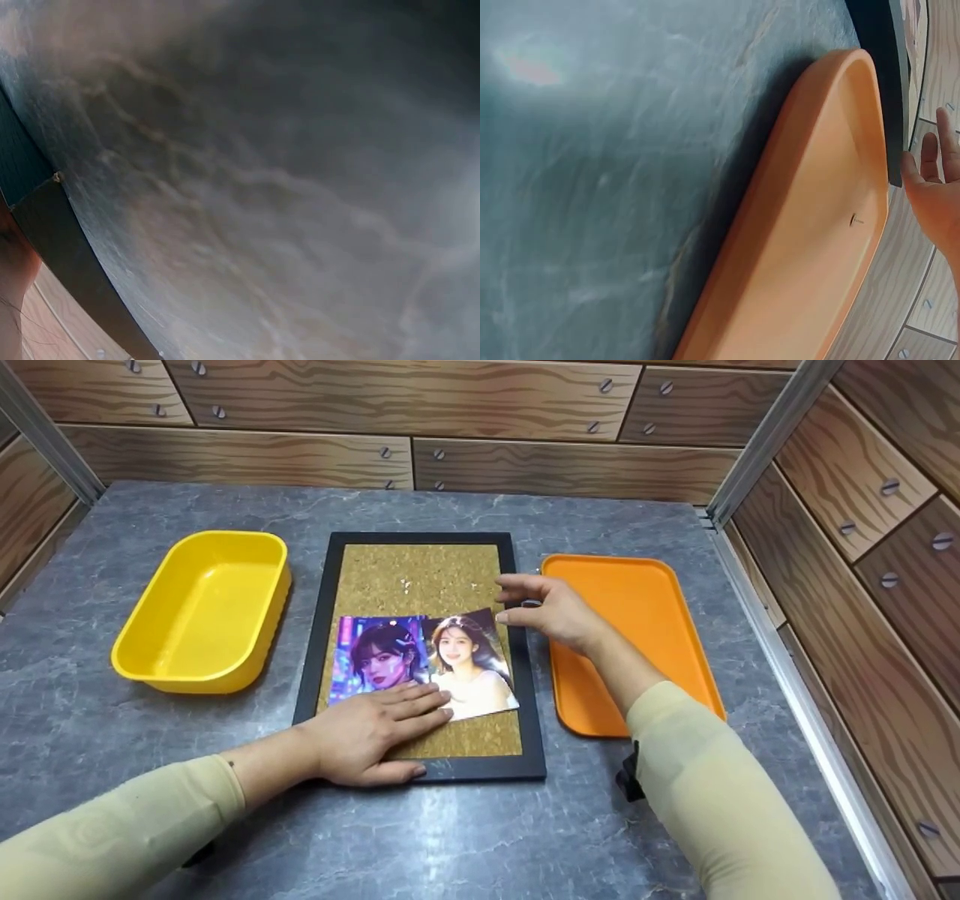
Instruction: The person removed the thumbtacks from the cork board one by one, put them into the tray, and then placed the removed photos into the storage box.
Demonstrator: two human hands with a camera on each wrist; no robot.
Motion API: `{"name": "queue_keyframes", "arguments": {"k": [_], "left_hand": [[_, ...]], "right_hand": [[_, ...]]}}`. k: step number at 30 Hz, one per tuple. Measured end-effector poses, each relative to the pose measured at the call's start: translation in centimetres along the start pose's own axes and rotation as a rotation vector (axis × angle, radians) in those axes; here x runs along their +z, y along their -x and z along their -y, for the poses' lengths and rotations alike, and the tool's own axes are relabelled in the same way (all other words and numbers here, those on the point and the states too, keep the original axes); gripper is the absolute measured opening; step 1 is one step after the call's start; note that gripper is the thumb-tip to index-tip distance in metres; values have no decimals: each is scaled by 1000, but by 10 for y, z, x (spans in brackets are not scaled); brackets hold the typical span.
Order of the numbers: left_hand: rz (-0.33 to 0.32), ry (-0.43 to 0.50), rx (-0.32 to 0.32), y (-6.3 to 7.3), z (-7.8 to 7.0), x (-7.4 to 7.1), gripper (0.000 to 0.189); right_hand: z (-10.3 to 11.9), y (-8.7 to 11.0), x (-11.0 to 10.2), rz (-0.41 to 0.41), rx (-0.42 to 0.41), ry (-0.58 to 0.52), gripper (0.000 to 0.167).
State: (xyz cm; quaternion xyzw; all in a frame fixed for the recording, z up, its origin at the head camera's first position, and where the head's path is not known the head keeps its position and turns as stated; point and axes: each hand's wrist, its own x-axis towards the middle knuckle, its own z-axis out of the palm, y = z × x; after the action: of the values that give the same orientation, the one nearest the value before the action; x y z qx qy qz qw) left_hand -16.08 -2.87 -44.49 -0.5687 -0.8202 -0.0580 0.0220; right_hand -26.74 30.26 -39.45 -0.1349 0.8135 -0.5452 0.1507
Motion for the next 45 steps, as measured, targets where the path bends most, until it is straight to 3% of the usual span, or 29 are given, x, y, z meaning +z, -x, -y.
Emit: {"name": "queue_keyframes", "arguments": {"k": [10,34,45], "left_hand": [[5,8,0,0,0,-1,76],[-1,11,-1,1,-1,-2,77],[-4,24,3,1,0,-1,76]], "right_hand": [[1,-8,9,-20,-27,-16,61],[-9,-17,6,131,51,-46,74],[-12,-18,7,122,27,39,73]]}}
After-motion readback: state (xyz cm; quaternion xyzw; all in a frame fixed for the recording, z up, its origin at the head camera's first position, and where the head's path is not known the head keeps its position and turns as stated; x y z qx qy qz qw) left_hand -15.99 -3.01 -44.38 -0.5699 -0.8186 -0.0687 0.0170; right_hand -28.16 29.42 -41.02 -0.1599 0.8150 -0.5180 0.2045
